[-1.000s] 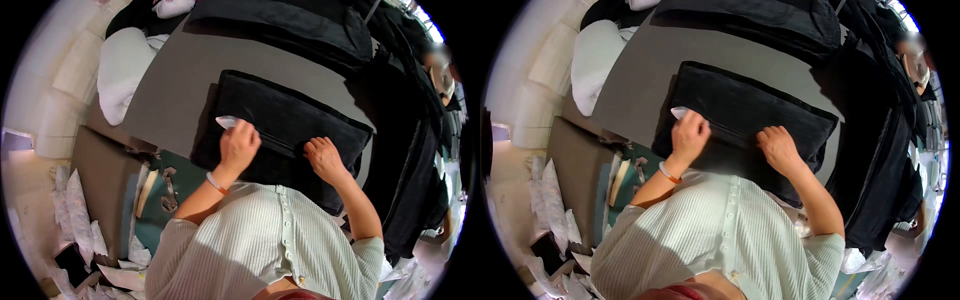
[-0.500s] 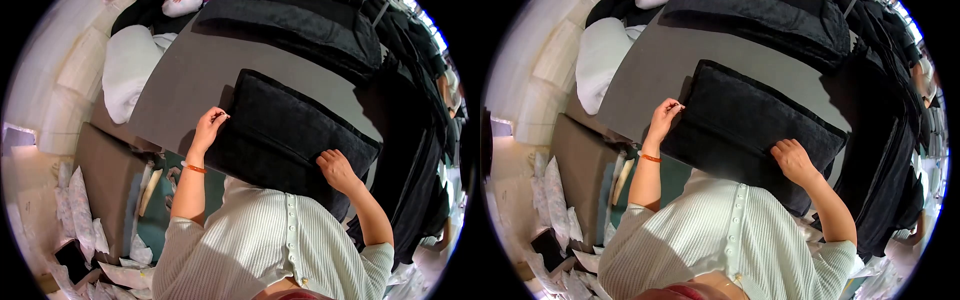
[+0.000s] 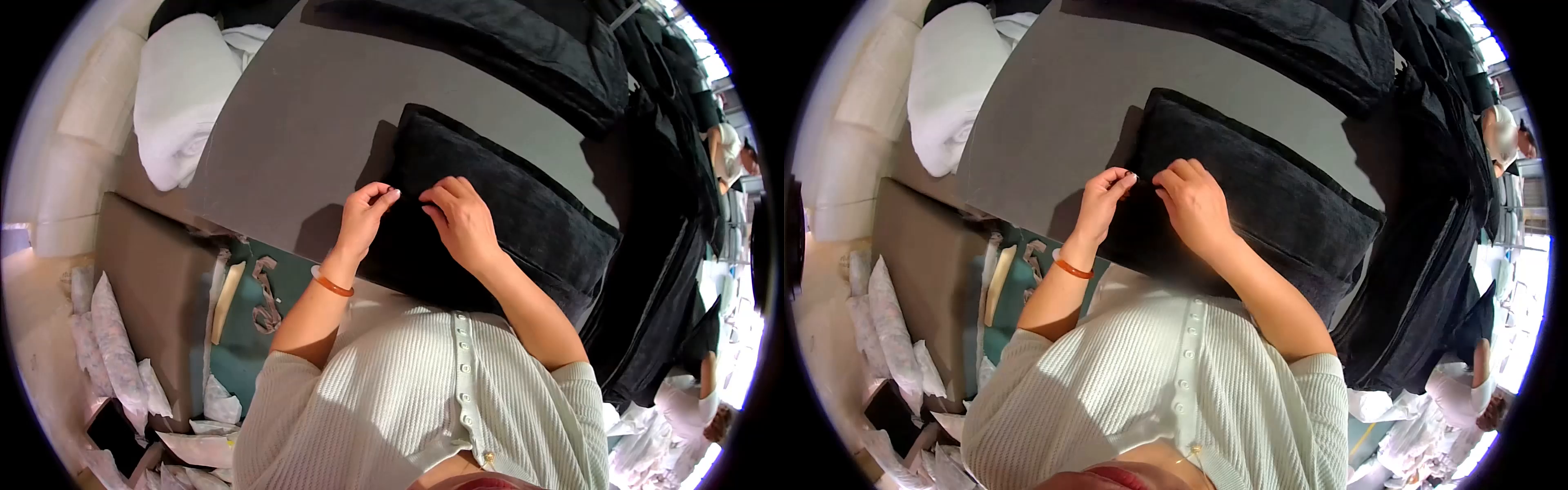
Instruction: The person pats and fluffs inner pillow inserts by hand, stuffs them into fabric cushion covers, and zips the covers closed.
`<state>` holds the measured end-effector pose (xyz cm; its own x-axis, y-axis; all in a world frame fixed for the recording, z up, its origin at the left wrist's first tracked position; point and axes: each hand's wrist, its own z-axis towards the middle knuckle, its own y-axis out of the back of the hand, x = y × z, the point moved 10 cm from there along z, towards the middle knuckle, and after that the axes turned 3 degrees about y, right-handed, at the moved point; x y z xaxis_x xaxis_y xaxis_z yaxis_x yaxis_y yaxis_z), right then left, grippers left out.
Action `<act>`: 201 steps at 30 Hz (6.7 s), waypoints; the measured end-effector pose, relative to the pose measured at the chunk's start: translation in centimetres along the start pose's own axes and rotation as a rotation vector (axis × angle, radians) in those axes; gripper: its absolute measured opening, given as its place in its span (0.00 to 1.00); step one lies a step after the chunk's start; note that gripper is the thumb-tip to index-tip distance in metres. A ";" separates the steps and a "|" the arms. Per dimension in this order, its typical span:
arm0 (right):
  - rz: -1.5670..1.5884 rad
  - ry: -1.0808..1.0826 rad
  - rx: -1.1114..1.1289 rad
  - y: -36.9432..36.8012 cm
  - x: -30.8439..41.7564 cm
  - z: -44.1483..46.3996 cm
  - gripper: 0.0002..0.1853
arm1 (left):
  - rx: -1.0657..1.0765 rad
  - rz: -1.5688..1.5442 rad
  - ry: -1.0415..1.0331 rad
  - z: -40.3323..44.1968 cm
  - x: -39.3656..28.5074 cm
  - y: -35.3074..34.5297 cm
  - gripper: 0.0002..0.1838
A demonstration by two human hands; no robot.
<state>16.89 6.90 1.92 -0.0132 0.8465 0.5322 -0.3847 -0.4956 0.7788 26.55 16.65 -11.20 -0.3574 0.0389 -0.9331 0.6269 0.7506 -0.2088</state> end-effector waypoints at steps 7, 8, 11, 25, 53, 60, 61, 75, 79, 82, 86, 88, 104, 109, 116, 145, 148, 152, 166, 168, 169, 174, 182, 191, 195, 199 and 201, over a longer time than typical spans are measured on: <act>-0.103 -0.119 0.033 -4.5 -0.4 1.1 0.09 | -0.026 -0.013 0.083 1.5 2.2 3.7 0.07; -0.107 -0.138 0.008 -4.5 -0.4 1.1 0.10 | 0.037 -0.035 0.101 1.5 2.2 3.5 0.07; -0.182 -0.216 -0.003 -4.5 -0.1 1.8 0.10 | 0.160 -0.115 0.131 2.1 2.1 3.1 0.07; -0.367 -0.414 0.051 -6.1 0.2 3.0 0.05 | 0.479 0.436 -0.398 2.8 -1.0 1.4 0.15; -0.384 -0.328 0.210 -7.4 0.5 4.1 0.06 | 0.446 0.506 -0.881 1.6 -3.9 1.3 0.09; -0.416 -0.301 0.280 -7.7 0.4 4.2 0.05 | 0.574 0.455 -0.647 3.3 -3.1 1.2 0.06; -0.435 -0.324 0.303 -7.8 0.2 4.1 0.06 | 0.548 0.434 -0.607 3.6 -3.2 1.3 0.05; -0.468 -0.510 0.211 -5.8 -0.3 0.4 0.16 | 0.753 0.790 -0.530 4.5 -2.0 -0.8 0.04; -0.417 -0.537 0.171 -6.1 0.2 -0.7 0.15 | 0.832 0.809 -0.512 4.1 -2.2 -1.1 0.05; -0.445 -0.511 0.149 -6.4 1.0 -0.9 0.13 | 0.786 0.781 -0.446 4.5 -1.6 -1.5 0.06; -0.345 -0.455 0.157 -6.4 1.4 -0.7 0.11 | 0.738 0.712 -0.392 5.1 -1.6 -1.6 0.06; -0.245 -0.416 0.155 -6.6 1.6 -0.5 0.09 | 0.725 0.737 -0.337 5.6 -1.7 -1.7 0.06; -0.139 -0.358 0.055 -5.5 1.0 -0.7 0.10 | 0.595 0.873 -0.514 4.2 -2.8 -2.6 0.04; -0.123 -0.379 0.043 -5.2 0.9 -0.9 0.10 | 0.585 0.710 -0.520 5.0 -2.7 -2.3 0.04; -0.160 -0.395 0.045 -5.4 1.0 -0.5 0.09 | 0.489 0.694 -0.339 4.5 -2.1 -1.1 0.05; -0.521 -0.322 0.320 -8.7 0.7 5.2 0.03 | 0.581 0.534 -0.593 1.9 -0.1 1.2 0.13; -0.460 -0.232 0.422 -9.4 0.9 5.7 0.03 | 0.498 0.552 -0.706 1.5 -0.5 1.2 0.07; -0.298 -0.233 0.489 -9.1 0.2 5.8 0.03 | 0.368 0.481 -0.750 1.6 -2.1 1.8 0.06; -0.425 -0.123 0.554 -10.1 -0.3 4.7 0.02 | 0.427 0.657 -1.069 1.4 -3.4 0.8 0.06; -0.553 -0.089 0.599 -11.1 -0.3 4.5 0.03 | 0.379 0.591 -0.880 2.8 -2.6 1.3 0.08; -0.552 -0.090 0.598 -11.3 -0.2 4.6 0.03 | 0.380 0.591 -0.879 2.9 -2.4 1.2 0.08; -0.781 -0.145 0.590 -11.1 -0.7 4.7 0.01 | 0.393 0.599 -1.027 2.0 -3.1 0.7 0.10; -0.560 -0.236 0.471 -9.6 -1.3 4.9 0.04 | 0.427 0.583 -1.066 2.0 -4.4 1.0 0.05; -0.423 -0.403 0.142 -3.2 0.2 0.1 0.11 | 0.473 0.539 -0.965 1.7 -4.5 0.3 0.08; -0.350 -0.417 0.103 -4.0 1.2 -1.3 0.15 | 0.511 0.652 -0.840 1.7 -4.0 -0.8 0.12; -0.373 -0.451 0.097 -4.8 0.2 -2.4 0.12 | 0.606 0.826 -0.760 2.3 -3.8 -1.8 0.12; -0.331 -0.434 0.003 -4.3 0.5 -2.8 0.12 | 0.615 0.870 -0.722 1.8 -4.5 -2.2 0.12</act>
<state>15.98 9.98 -2.15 0.4903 0.8000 0.3459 -0.3009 -0.2171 0.9286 28.01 13.63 -7.11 0.6611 -0.1489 -0.7354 0.7468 0.2247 0.6259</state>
